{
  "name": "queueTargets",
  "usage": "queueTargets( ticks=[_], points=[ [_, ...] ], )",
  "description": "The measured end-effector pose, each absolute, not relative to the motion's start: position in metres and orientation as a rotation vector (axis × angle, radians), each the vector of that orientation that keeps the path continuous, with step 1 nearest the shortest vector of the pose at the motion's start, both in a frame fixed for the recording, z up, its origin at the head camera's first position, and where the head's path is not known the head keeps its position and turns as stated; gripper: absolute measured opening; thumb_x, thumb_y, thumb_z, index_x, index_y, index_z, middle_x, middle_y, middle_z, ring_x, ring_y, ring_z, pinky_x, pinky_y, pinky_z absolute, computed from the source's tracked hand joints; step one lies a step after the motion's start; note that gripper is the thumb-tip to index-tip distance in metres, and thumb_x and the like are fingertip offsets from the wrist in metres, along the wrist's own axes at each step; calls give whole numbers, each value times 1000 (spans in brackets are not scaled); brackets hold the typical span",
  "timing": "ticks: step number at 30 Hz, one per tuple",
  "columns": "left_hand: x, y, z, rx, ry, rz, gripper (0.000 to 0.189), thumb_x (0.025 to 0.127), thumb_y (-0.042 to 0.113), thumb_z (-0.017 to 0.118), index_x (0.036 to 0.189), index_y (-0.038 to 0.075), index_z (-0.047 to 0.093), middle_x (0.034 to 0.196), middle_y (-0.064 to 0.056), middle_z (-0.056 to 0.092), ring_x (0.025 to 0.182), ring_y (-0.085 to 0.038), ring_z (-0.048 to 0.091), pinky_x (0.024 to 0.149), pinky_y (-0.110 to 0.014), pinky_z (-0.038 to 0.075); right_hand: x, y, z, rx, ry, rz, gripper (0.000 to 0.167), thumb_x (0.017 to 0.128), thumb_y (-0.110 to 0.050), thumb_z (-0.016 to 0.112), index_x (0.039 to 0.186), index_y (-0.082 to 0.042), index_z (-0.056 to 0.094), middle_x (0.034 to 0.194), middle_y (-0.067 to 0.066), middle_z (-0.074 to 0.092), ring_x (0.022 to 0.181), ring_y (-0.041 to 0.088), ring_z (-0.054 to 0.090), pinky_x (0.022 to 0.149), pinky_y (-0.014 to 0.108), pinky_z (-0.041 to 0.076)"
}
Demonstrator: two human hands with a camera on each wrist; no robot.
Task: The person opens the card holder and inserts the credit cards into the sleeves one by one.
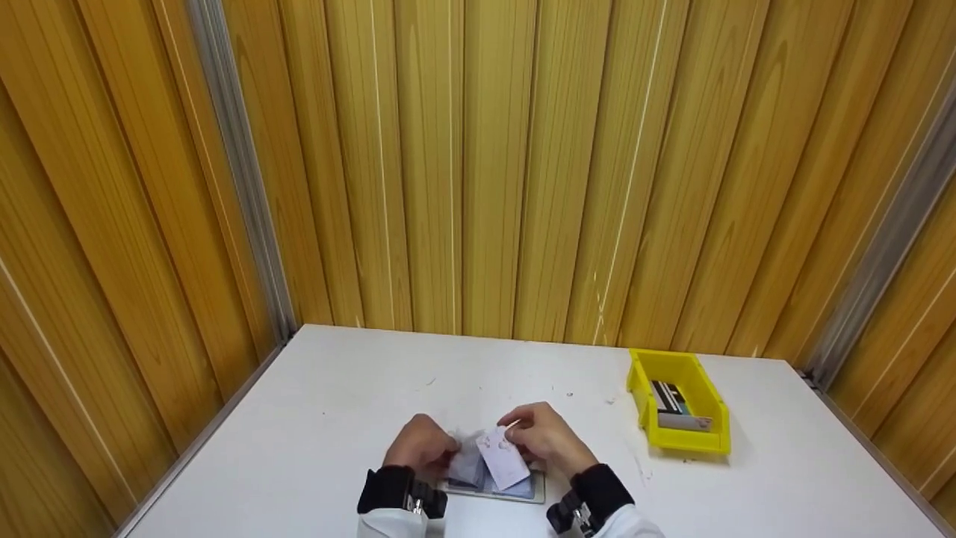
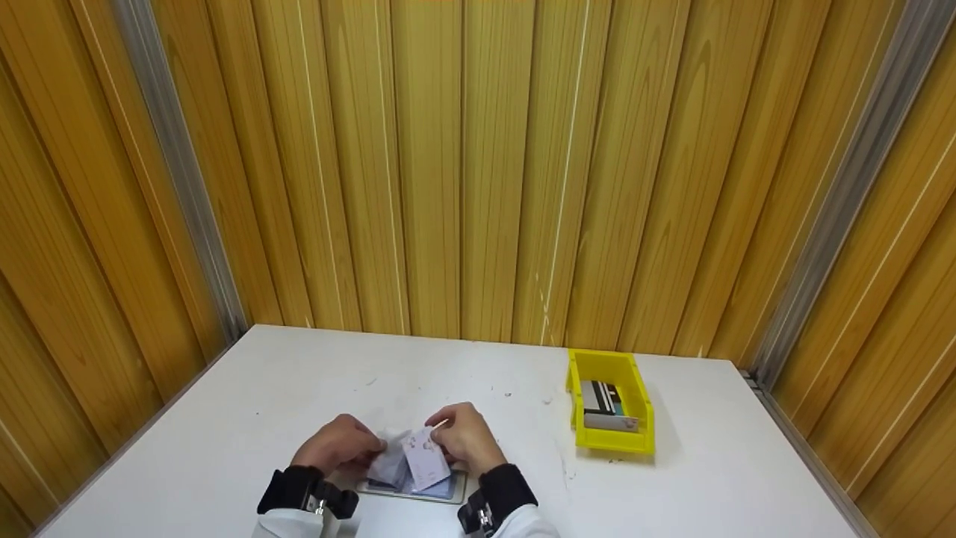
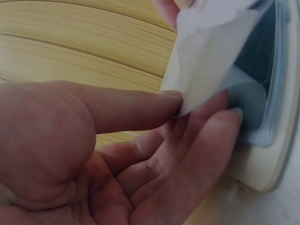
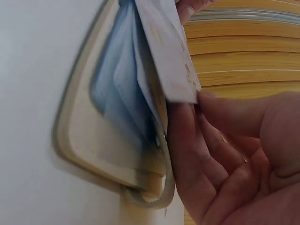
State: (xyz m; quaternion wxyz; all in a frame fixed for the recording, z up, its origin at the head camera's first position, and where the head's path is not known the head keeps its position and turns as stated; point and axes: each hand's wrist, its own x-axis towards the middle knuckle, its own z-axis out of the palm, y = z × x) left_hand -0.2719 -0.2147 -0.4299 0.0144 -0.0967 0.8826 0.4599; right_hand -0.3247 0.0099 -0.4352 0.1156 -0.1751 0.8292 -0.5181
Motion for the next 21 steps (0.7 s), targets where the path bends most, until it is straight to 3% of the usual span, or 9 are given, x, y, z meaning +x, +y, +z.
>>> queueTargets(
  ticks=[6,13,21],
  points=[
    [-270,-214,-430,-293,2711,1497,8,83,5,76,78,-1,76,70,-4,73,64,-14,66,63,-24,54,-326,5,-438,-632,2472,-1511,23,97,2,69,118,5,77,97,13,79,78,11,66,64,23,54],
    [-271,-213,-430,-315,2639,1564,8,87,3,73,85,-4,77,74,-7,73,67,-16,67,63,-25,56,-321,-7,-441,-370,2430,-1577,20,96,3,71,115,8,72,94,9,73,71,12,70,60,24,62],
    [-271,-214,-431,-315,2653,1541,10,88,4,72,87,-4,78,76,-8,75,68,-16,68,64,-25,56,-315,-15,-442,-292,2336,-1654,19,97,5,69,115,11,67,95,12,72,69,11,70,64,24,64]
  ],
)
